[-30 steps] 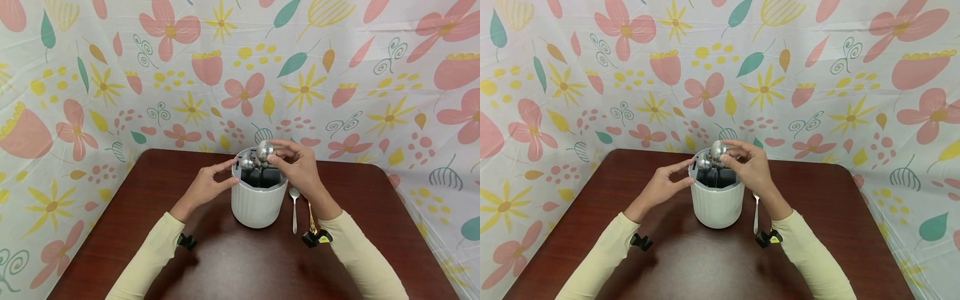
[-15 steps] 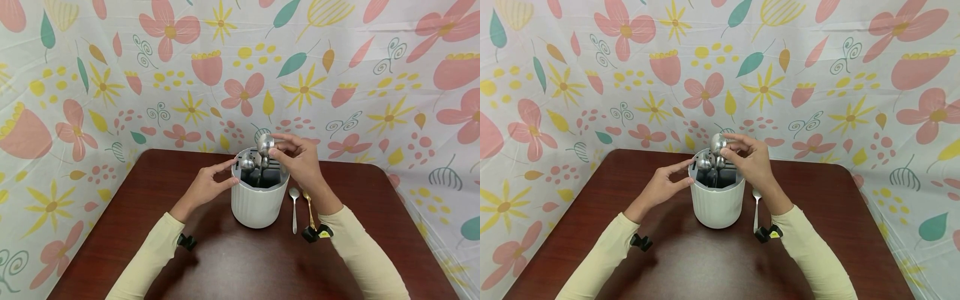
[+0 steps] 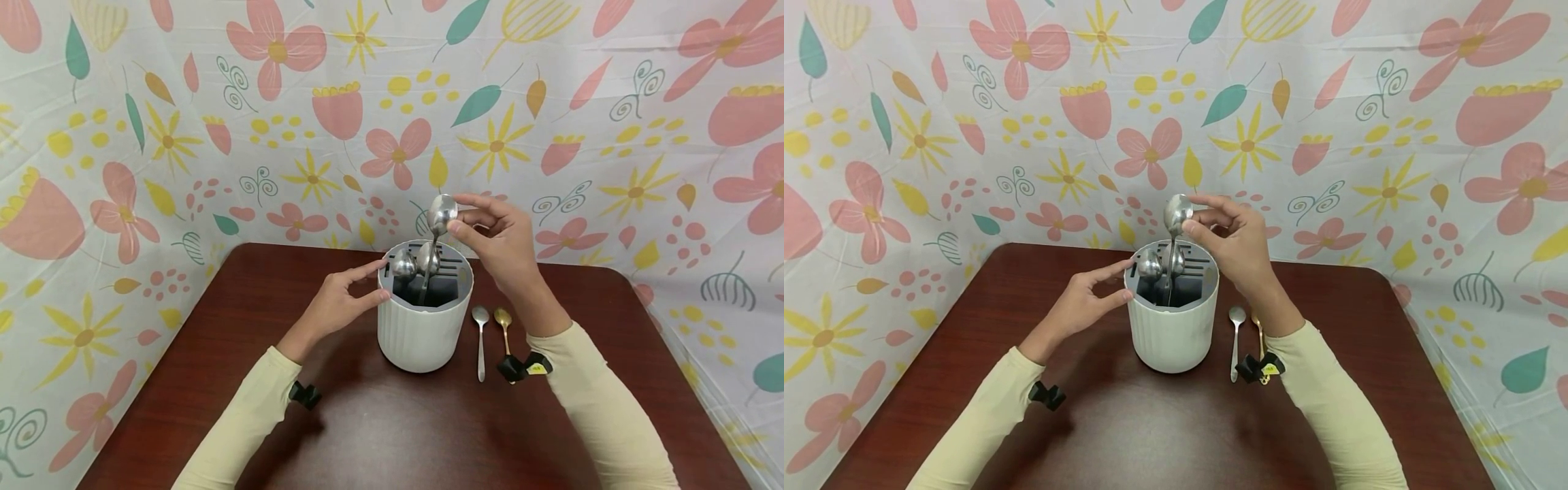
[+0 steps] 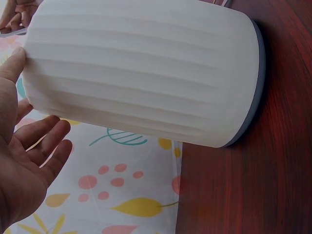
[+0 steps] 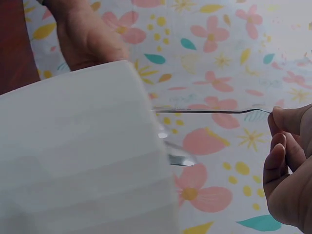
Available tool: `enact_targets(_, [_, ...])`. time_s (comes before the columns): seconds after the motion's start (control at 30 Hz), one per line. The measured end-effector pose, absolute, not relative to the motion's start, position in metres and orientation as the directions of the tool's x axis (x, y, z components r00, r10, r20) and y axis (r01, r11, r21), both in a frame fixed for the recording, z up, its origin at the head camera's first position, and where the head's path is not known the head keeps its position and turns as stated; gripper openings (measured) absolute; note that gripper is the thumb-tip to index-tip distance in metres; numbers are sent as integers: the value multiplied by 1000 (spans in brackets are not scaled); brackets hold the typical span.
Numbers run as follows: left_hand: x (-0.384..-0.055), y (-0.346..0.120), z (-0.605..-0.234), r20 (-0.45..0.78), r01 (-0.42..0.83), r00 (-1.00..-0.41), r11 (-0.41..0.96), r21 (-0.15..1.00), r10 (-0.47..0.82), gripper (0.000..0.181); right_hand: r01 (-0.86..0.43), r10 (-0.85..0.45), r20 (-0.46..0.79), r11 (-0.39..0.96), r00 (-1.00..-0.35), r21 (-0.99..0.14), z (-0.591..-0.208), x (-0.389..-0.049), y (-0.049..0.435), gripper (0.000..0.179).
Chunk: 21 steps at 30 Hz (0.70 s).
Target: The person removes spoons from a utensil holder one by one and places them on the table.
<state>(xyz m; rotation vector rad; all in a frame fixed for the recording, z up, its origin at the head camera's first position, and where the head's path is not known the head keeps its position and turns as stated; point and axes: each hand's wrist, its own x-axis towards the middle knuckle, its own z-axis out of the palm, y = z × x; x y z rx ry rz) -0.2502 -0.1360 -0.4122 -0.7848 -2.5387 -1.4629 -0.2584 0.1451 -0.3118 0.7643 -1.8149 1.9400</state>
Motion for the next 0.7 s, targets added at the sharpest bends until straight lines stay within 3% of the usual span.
enact_targets(0.37, [-250, -137, -412, 340, 484, -857, 377, 790, 388, 58, -648, -45, 664, -174, -747, -741, -290, -260, 155, 34])
enact_targets(0.7, [-250, -136, -412, 337, 483, -857, 382, 788, 390, 58, -646, 4, 658, -197, -753, -738, -271, -259, 172, 31])
